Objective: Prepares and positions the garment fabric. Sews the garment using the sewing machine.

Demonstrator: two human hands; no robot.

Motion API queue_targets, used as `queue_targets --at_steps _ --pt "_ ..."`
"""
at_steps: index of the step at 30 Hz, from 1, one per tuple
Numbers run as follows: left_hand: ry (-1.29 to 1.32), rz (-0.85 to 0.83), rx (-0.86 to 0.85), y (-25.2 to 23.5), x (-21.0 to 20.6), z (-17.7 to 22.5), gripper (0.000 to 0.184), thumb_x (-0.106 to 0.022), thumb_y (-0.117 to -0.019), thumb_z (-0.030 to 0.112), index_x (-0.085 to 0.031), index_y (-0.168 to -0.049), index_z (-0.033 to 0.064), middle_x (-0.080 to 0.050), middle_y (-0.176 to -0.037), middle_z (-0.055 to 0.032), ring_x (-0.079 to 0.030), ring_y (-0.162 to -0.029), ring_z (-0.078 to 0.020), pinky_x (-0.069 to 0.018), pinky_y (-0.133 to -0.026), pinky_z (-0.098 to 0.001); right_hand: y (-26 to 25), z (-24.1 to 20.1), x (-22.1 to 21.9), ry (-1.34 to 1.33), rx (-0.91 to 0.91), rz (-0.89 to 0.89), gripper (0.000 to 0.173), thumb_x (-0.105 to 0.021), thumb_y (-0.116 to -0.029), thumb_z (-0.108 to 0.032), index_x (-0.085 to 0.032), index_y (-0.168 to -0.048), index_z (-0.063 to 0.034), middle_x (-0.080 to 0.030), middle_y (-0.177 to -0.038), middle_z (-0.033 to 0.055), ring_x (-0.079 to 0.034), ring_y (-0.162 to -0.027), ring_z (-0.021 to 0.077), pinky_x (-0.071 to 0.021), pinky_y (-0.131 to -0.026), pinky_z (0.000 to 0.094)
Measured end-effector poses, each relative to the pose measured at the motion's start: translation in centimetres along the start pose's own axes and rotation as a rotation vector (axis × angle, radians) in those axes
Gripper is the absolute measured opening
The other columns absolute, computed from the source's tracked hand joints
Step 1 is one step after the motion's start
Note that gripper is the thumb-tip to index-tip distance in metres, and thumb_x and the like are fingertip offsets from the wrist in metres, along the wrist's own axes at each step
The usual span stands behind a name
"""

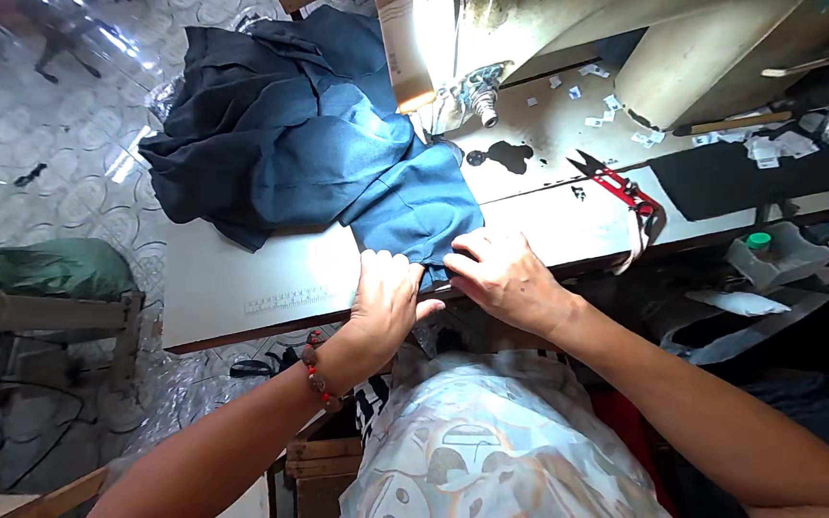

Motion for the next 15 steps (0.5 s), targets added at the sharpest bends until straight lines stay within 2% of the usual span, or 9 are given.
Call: queue_targets --at_steps 2,5,7,9,11,13,15 --pt "-0.023 0.048 -0.035 -0.2 0.6 0.5 0.059 -0.06 -0.0962 0.058 -0.072 -0.1 -0.0001 -0.065 -0.089 -0.0178 -0.063 -0.088 -0.0375 -0.0473 -0.078 -0.0512 -0.6 0.0 0.5 -0.069 0.007 0.069 0.021 -0.062 -0.0967 -0.021 -0.073 -0.105 -0.0052 -0.071 -0.106 0.0165 -0.069 -0.096 0.0341 -0.0534 -0.08 0.0487" --pt "-0.124 0.085 -0.099 -0.5 0.8 1.8 0.054 -0.063 -0.0975 0.049 -0.071 -0.108 -0.0029 -0.065 -0.111 -0.0198 -0.062 -0.099 -0.0365 -0.0466 -0.079 -0.0488 -1.3 0.2 0.1 -0.126 -0.009 0.093 0.017 -0.065 -0.0918 -0.008 -0.071 -0.106 -0.0007 -0.068 -0.095 0.0174 -0.069 -0.084 0.0338 -0.0567 -0.07 0.0436" --pt "-0.161 0.085 -0.125 -0.5 0.3 2.1 0.056 -0.062 -0.0975 0.051 -0.071 -0.105 -0.0038 -0.064 -0.11 -0.0196 -0.062 -0.097 -0.0351 -0.0468 -0.079 -0.047 -1.6 0.9 -0.2 -0.119 -0.017 0.121 0.016 -0.06 -0.0893 0.0 -0.069 -0.102 0.0003 -0.066 -0.084 0.0166 -0.067 -0.076 0.0343 -0.0536 -0.062 0.0437" --pt "-0.122 0.098 -0.14 -0.2 -0.4 1.7 0.062 -0.062 -0.0952 0.055 -0.069 -0.111 -0.0045 -0.066 -0.111 -0.0198 -0.063 -0.096 -0.0359 -0.048 -0.08 -0.0476 -1.9 1.7 0.1 -0.146 -0.021 0.159 0.017 -0.058 -0.0888 0.005 -0.069 -0.1 0.0021 -0.067 -0.08 0.0173 -0.067 -0.071 0.0352 -0.0536 -0.059 0.0452" --pt "-0.086 0.121 -0.156 0.5 -1.0 1.2 0.071 -0.06 -0.0933 0.061 -0.066 -0.127 -0.0011 -0.065 -0.112 -0.0191 -0.062 -0.096 -0.0364 -0.0473 -0.079 -0.0482 -1.9 2.1 0.4 -0.186 0.024 0.169 0.016 -0.054 -0.0917 0.005 -0.069 -0.097 0.0022 -0.068 -0.08 0.0174 -0.068 -0.07 0.0349 -0.0536 -0.059 0.0455" --pt "-0.074 0.139 -0.166 0.9 -0.9 1.2 0.076 -0.055 -0.0933 0.065 -0.062 -0.14 0.0064 -0.064 -0.109 -0.0194 -0.061 -0.093 -0.0368 -0.0458 -0.076 -0.0484 -1.7 2.3 0.4 -0.224 0.095 0.159 0.02 -0.051 -0.0932 0.005 -0.071 -0.092 -0.0003 -0.07 -0.083 0.0162 -0.069 -0.074 0.0326 -0.0531 -0.062 0.0428" --pt "-0.034 0.147 -0.155 0.8 -0.6 1.2 0.074 -0.054 -0.0928 0.067 -0.064 -0.138 0.0085 -0.064 -0.107 -0.0199 -0.061 -0.092 -0.0379 -0.0463 -0.075 -0.0493 -1.4 2.6 0.2 -0.263 0.136 0.131 0.024 -0.052 -0.0946 0.004 -0.075 -0.092 -0.004 -0.075 -0.096 0.0144 -0.071 -0.084 0.0295 -0.0558 -0.071 0.0397"
Point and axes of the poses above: each hand's wrist, its own y-axis away from the middle knuckle, its own x-axis out of the back of the hand, z = x × y, the point moved 7 cm from there along -y, towards the middle knuckle
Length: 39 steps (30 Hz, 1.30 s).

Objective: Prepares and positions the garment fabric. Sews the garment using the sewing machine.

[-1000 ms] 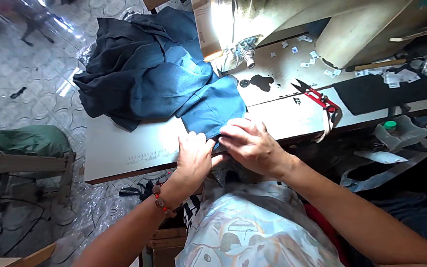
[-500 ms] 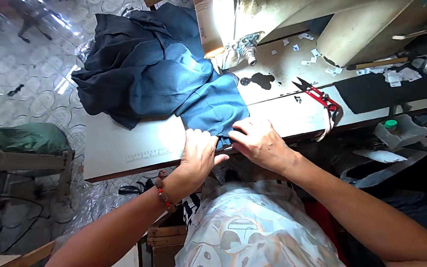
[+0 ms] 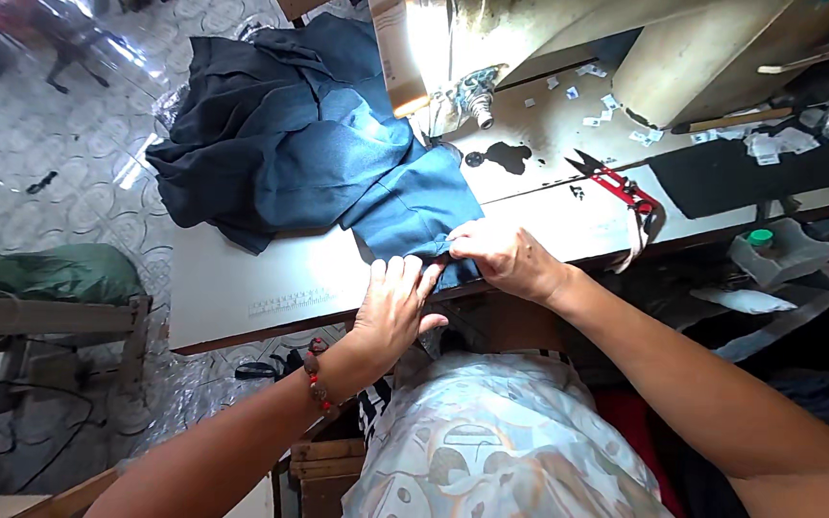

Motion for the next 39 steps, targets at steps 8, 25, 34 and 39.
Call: queue_targets --at_steps 8,25,34,39 --pt "0.449 0.012 0.068 -0.6 -1.8 -3.2 0.065 -0.072 -0.0812 0.066 -0.073 -0.126 0.0189 -0.059 -0.111 -0.0124 -0.056 -0.102 -0.0339 -0.046 -0.079 -0.0514 1.0 0.0 -0.9 -0.08 -0.032 -0.13 0.04 -0.056 -0.0904 0.004 -0.081 -0.107 -0.022 -0.069 -0.113 0.0148 -0.064 -0.094 0.0301 -0.0509 -0.078 0.0432" --pt "0.269 0.475 0.099 1.9 -0.6 -2.2 0.017 -0.066 -0.0965 0.026 -0.079 -0.094 0.0153 -0.073 -0.091 -0.0023 -0.064 -0.088 -0.0267 -0.0444 -0.076 -0.0453 2.1 -0.5 -1.4 -0.015 -0.056 -0.097 0.026 -0.072 -0.0886 -0.037 -0.08 -0.098 -0.0146 -0.072 -0.109 0.0081 -0.065 -0.1 0.0278 -0.0505 -0.083 0.0447" --pt "0.208 0.36 0.265 1.4 -0.3 -3.1 0.033 -0.057 -0.1014 0.04 -0.078 -0.119 0.02 -0.063 -0.075 -0.0049 -0.058 -0.076 -0.0292 -0.0401 -0.08 -0.0528 0.8 -0.2 -1.4 -0.006 -0.195 -0.08 0.016 -0.066 -0.0947 -0.021 -0.08 -0.096 -0.0138 -0.068 -0.099 0.0086 -0.062 -0.088 0.0265 -0.049 -0.076 0.0425" --pt "0.166 0.357 0.293 0.5 0.0 -3.0 0.052 -0.06 -0.0998 0.042 -0.063 -0.142 0.0122 -0.063 -0.072 -0.0063 -0.056 -0.067 -0.0296 -0.0398 -0.073 -0.053 0.5 0.0 -1.5 0.017 -0.251 -0.077 0.017 -0.065 -0.0951 -0.024 -0.08 -0.095 -0.016 -0.068 -0.102 0.0075 -0.062 -0.093 0.0271 -0.0471 -0.082 0.0477"
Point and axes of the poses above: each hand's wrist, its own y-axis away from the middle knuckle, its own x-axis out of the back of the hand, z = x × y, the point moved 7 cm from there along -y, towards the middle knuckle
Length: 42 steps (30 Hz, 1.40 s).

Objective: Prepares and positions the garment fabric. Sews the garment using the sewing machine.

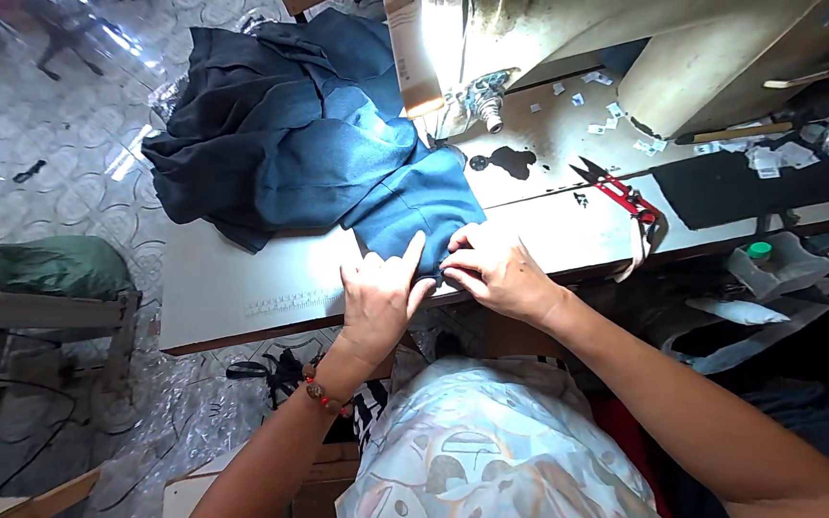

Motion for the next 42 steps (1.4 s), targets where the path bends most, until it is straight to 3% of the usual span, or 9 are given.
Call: queue_targets --at_steps 3,5,8,13,18,22,26,35,42 --pt "0.029 0.003 0.014 -0.6 0.0 -0.5 0.054 -0.062 -0.0988 0.042 -0.06 -0.144 0.0123 -0.066 -0.074 -0.007 -0.057 -0.068 -0.0312 -0.0405 -0.074 -0.0555 -0.3 0.4 0.0 -0.018 -0.07 -0.014 0.018 -0.064 -0.0951 -0.026 -0.08 -0.093 -0.0178 -0.068 -0.102 0.0055 -0.062 -0.097 0.0267 -0.0458 -0.085 0.0497" --pt "0.095 0.061 -0.023 -0.5 0.2 -0.4 0.039 -0.065 -0.0967 0.036 -0.071 -0.127 0.0136 -0.069 -0.081 -0.0045 -0.061 -0.076 -0.0297 -0.0411 -0.077 -0.0533 -0.5 0.6 0.0 -0.047 -0.102 -0.014 0.018 -0.065 -0.0936 -0.025 -0.08 -0.09 -0.0163 -0.068 -0.101 0.0058 -0.062 -0.098 0.0271 -0.0456 -0.087 0.0512" --pt "0.125 0.081 -0.093 0.1 0.0 0.3 0.017 -0.067 -0.0951 0.031 -0.076 -0.101 0.0188 -0.075 -0.105 0.0016 -0.064 -0.109 -0.0296 -0.0433 -0.085 -0.0524 -0.7 0.6 -0.1 -0.048 -0.099 -0.019 0.017 -0.066 -0.0923 -0.024 -0.08 -0.088 -0.0162 -0.067 -0.099 0.0046 -0.062 -0.098 0.0256 -0.0461 -0.087 0.0506" --pt "0.112 0.015 -0.009 -0.1 -0.8 -0.2 0.048 -0.064 -0.0937 0.05 -0.07 -0.132 0.021 -0.065 -0.136 -0.0087 -0.057 -0.122 -0.0397 -0.043 -0.088 -0.0602 -0.5 0.2 0.1 -0.033 -0.074 -0.016 0.017 -0.066 -0.0926 -0.022 -0.08 -0.089 -0.014 -0.068 -0.097 0.0057 -0.063 -0.093 0.0247 -0.0482 -0.082 0.0468" --pt "0.27 0.052 0.056 -0.5 -1.1 -0.5 0.028 -0.063 -0.0966 0.041 -0.078 -0.091 0.0184 -0.066 -0.127 -0.0144 -0.057 -0.121 -0.0389 -0.0411 -0.095 -0.0596 -0.9 0.2 0.0 -0.028 -0.138 -0.043 0.016 -0.067 -0.0915 -0.02 -0.078 -0.086 -0.0108 -0.068 -0.095 0.0071 -0.063 -0.092 0.0258 -0.0494 -0.081 0.0459" --pt "0.246 0.068 0.109 -0.8 -0.9 -0.7 0.023 -0.068 -0.092 0.031 -0.074 -0.08 0.0124 -0.069 -0.118 -0.0113 -0.06 -0.115 -0.0365 -0.0418 -0.095 -0.0586 -1.4 0.4 -0.1 -0.025 -0.228 -0.109 0.015 -0.067 -0.0911 -0.018 -0.074 -0.082 -0.0089 -0.067 -0.097 0.008 -0.064 -0.092 0.0259 -0.0507 -0.078 0.0459" --pt "0.166 0.042 0.124 -1.2 -0.8 -0.7 0.024 -0.074 -0.0876 0.031 -0.073 -0.075 0.0098 -0.07 -0.11 -0.0106 -0.061 -0.109 -0.0361 -0.0436 -0.087 -0.0584 -2.0 0.4 -0.2 0.028 -0.299 -0.222 0.019 -0.067 -0.0938 -0.018 -0.069 -0.078 -0.0073 -0.063 -0.094 0.0091 -0.061 -0.089 0.0273 -0.0487 -0.074 0.0454" --pt "0.186 0.018 0.129 -1.2 -1.3 -1.0 0.025 -0.074 -0.087 0.032 -0.073 -0.075 0.0097 -0.07 -0.111 -0.0109 -0.061 -0.11 -0.0366 -0.0442 -0.089 -0.0598 -2.5 1.4 -0.2 0.115 -0.297 -0.293 0.034 -0.072 -0.0944 -0.031 -0.066 -0.077 -0.0021 -0.06 -0.089 0.0144 -0.061 -0.087 0.0338 -0.0476 -0.074 0.0515" --pt "0.239 0.062 0.134 -0.8 -1.5 -1.1 0.021 -0.075 -0.084 0.031 -0.071 -0.076 0.012 -0.069 -0.112 -0.0103 -0.06 -0.112 -0.0367 -0.0436 -0.091 -0.0585 -2.4 1.3 -0.3 0.156 -0.232 -0.293 0.03 -0.067 -0.098 -0.025 -0.066 -0.081 -0.001 -0.06 -0.092 0.0154 -0.063 -0.089 0.0343 -0.05 -0.073 0.0502"
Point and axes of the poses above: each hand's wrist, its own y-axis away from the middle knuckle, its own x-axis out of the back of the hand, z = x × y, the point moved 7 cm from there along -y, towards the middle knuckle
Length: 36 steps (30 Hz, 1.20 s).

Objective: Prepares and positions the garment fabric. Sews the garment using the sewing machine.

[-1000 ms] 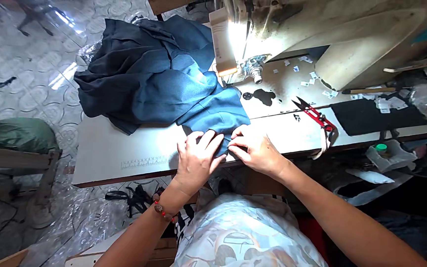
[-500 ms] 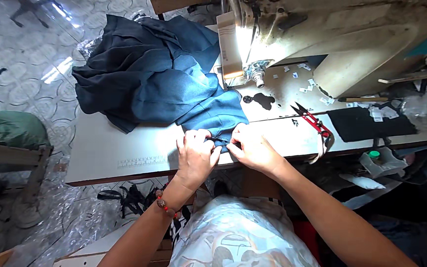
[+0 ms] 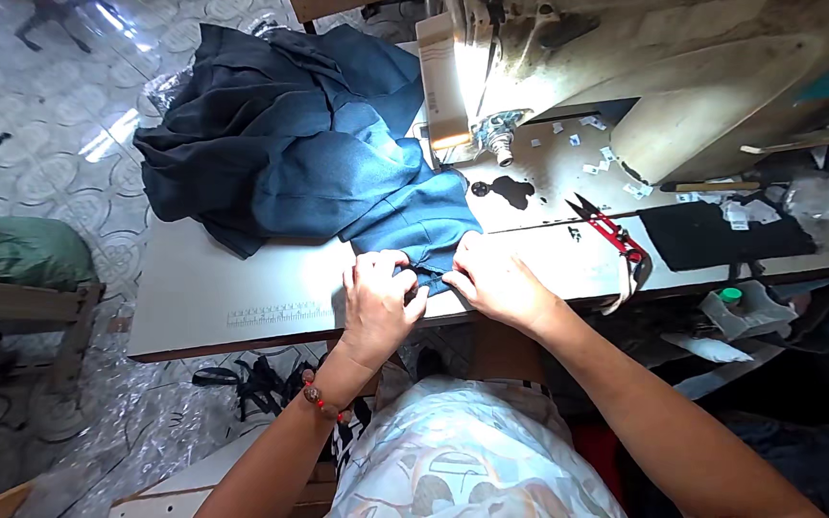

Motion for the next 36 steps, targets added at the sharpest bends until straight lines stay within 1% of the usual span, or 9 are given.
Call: queue_targets --at_steps 9,14,17,23,26,28,30,32,36 --pt "0.001 -0.073 -0.086 -0.8 0.4 0.4 0.017 -0.075 -0.0868 0.027 -0.082 -0.102 0.0272 -0.066 -0.105 -0.0063 -0.058 -0.101 -0.0319 -0.0421 -0.083 -0.0528 -0.1 1.2 0.4 0.062 0.042 0.117 0.041 -0.069 -0.0949 -0.034 -0.064 -0.074 0.0015 -0.06 -0.086 0.0173 -0.064 -0.08 0.0346 -0.0504 -0.064 0.0488" --pt "-0.025 -0.139 -0.126 -1.5 0.7 0.7 0.016 -0.078 -0.0848 0.026 -0.083 -0.1 0.027 -0.066 -0.104 -0.0083 -0.059 -0.099 -0.0329 -0.0433 -0.08 -0.0522 3.1 0.9 2.8 0.034 0.049 0.399 0.02 -0.069 -0.0955 -0.019 -0.07 -0.103 -0.0009 -0.067 -0.104 0.02 -0.066 -0.099 0.0389 -0.052 -0.081 0.0535" --pt "-0.031 -0.148 -0.148 -1.6 0.7 0.8 0.015 -0.077 -0.0856 0.027 -0.083 -0.099 0.0257 -0.066 -0.103 -0.0077 -0.059 -0.099 -0.0318 -0.0434 -0.08 -0.0513 5.6 -3.1 3.0 -0.025 0.217 0.559 0.013 -0.062 -0.0962 -0.008 -0.074 -0.099 -0.0032 -0.072 -0.097 0.0139 -0.069 -0.094 0.0296 -0.0556 -0.081 0.0452" --pt "-0.116 -0.266 -0.209 -2.8 0.9 1.4 0.014 -0.079 -0.0829 0.027 -0.081 -0.094 0.0187 -0.064 -0.093 -0.0112 -0.061 -0.088 -0.034 -0.0446 -0.071 -0.0515 5.2 -3.8 -2.8 0.037 0.134 0.345 0.033 -0.056 -0.0983 -0.002 -0.067 -0.129 0.0007 -0.07 -0.125 0.0169 -0.065 -0.122 0.0286 -0.0508 -0.105 0.0408" --pt "-0.255 -0.533 -0.29 -5.4 1.6 3.0 0.014 -0.076 -0.0907 0.024 -0.078 -0.096 0.0109 -0.067 -0.079 -0.012 -0.065 -0.077 -0.0335 -0.0474 -0.072 -0.053 5.4 -4.2 -3.2 0.147 0.096 0.289 0.034 -0.056 -0.0974 -0.003 -0.068 -0.129 -0.0009 -0.068 -0.131 0.0171 -0.063 -0.126 0.0306 -0.051 -0.102 0.0446" --pt "-0.252 -0.563 -0.54 -7.2 1.4 4.8 0.007 -0.072 -0.0915 0.013 -0.074 -0.09 0.0062 -0.067 -0.074 -0.0109 -0.066 -0.073 -0.0313 -0.0477 -0.069 -0.0504 5.5 -4.4 -3.1 0.179 0.089 0.272 0.027 -0.058 -0.097 -0.007 -0.072 -0.119 -0.0027 -0.069 -0.129 0.0154 -0.063 -0.125 0.032 -0.0514 -0.101 0.0489" --pt "-0.1 -0.56 -0.889 -7.8 0.5 5.7 0.008 -0.068 -0.0917 0.007 -0.073 -0.097 0.0087 -0.066 -0.087 -0.0096 -0.065 -0.083 -0.0303 -0.0477 -0.068 -0.046 5.7 -4.3 -3.2 0.191 0.089 0.256 0.027 -0.057 -0.0991 -0.014 -0.072 -0.12 -0.0055 -0.069 -0.131 0.0119 -0.063 -0.125 0.0309 -0.0501 -0.102 0.0522" --pt "0.001 -0.596 -1.03 -7.9 -0.7 4.2 0.029 -0.074 -0.089 0.026 -0.073 -0.116 0.0163 -0.068 -0.118 -0.0077 -0.063 -0.104 -0.0313 -0.0491 -0.078 -0.0469 5.6 -4.0 -3.2 0.16 0.104 0.262 0.03 -0.052 -0.1031 -0.02 -0.071 -0.121 -0.0061 -0.07 -0.126 0.01 -0.065 -0.119 0.0287 -0.0521 -0.097 0.0493" --pt "-0.097 -0.692 -0.657 -7.2 -2.5 -0.9 0.067 -0.062 -0.092 0.06 -0.053 -0.15 0.0297 -0.051 -0.154 -0.0046 -0.058 -0.115 -0.0338 -0.051 -0.08 -0.0493 3.7 -1.8 -2.9 0.042 0.216 0.202 0.036 -0.044 -0.1076 -0.02 -0.069 -0.131 -0.0091 -0.066 -0.138 0.0086 -0.057 -0.135 0.0243 -0.0454 -0.113 0.0419"
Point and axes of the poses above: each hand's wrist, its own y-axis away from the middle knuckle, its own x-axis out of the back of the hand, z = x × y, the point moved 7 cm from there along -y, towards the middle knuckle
